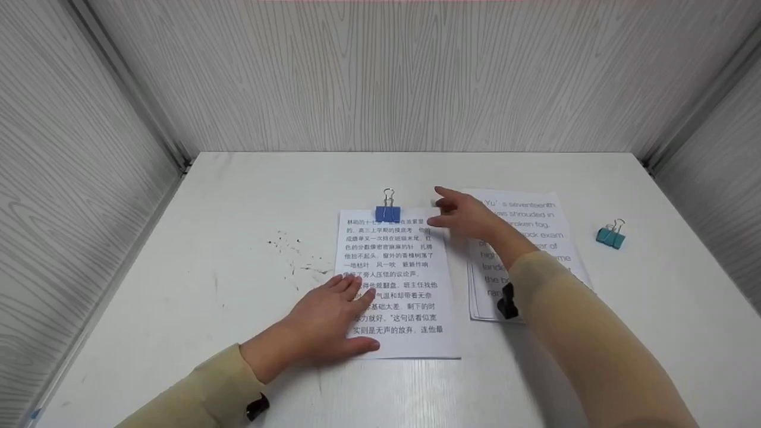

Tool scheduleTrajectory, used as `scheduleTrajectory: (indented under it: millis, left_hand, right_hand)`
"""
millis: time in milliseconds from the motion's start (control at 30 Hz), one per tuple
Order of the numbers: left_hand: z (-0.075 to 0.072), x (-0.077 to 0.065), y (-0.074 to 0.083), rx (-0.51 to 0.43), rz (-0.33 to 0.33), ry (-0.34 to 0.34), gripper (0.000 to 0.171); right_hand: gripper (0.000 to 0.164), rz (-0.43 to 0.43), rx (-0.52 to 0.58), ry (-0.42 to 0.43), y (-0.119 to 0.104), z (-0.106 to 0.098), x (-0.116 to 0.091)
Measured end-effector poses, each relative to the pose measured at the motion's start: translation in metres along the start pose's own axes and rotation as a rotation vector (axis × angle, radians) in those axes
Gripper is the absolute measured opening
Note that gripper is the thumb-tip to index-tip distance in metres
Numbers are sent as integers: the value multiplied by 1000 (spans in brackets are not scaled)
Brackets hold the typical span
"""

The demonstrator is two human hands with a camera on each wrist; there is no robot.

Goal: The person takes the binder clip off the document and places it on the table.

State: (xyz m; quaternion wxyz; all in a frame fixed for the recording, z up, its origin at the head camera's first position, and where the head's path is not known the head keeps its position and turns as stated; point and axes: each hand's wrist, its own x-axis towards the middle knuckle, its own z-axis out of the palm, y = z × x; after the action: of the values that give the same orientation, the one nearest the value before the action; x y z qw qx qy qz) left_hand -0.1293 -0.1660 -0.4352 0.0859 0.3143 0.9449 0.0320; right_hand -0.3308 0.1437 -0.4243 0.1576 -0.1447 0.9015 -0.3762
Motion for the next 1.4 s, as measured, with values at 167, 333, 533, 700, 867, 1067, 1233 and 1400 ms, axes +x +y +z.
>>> scheduleTrajectory:
  millis: [167, 333, 533, 700, 867, 1067, 1233, 1400]
  left_hand:
    - [-1, 0, 0, -2, -6, -6, 94]
    - [-1, 0, 0, -3, -10, -10, 95]
    - [0, -1, 1, -16, -13, -12, 95]
    - [0, -1, 1, 1, -7, -6, 94]
    - [-1, 0, 1, 5, -4, -5, 93]
    - [1, 1, 0, 4, -4, -5, 94]
    - [0, 2, 1, 4, -6, -7, 94]
    - [0, 1, 0, -2, -9, -3, 94]
  right_hand:
    - [96, 7, -58, -19, 0, 3, 0]
    - [95, 5, -67, -23, -3, 4, -1]
    - [92, 1, -9, -21, -6, 5, -2]
    - [89, -31, 71, -20, -11, 6, -4]
    - [84, -6, 150, -11, -19, 9, -7]
    - [89, 35, 255, -17, -21, 11, -16]
    - [97, 33, 338, -33, -19, 10, -25]
    - [94, 9, 368, -80, -20, 11, -30]
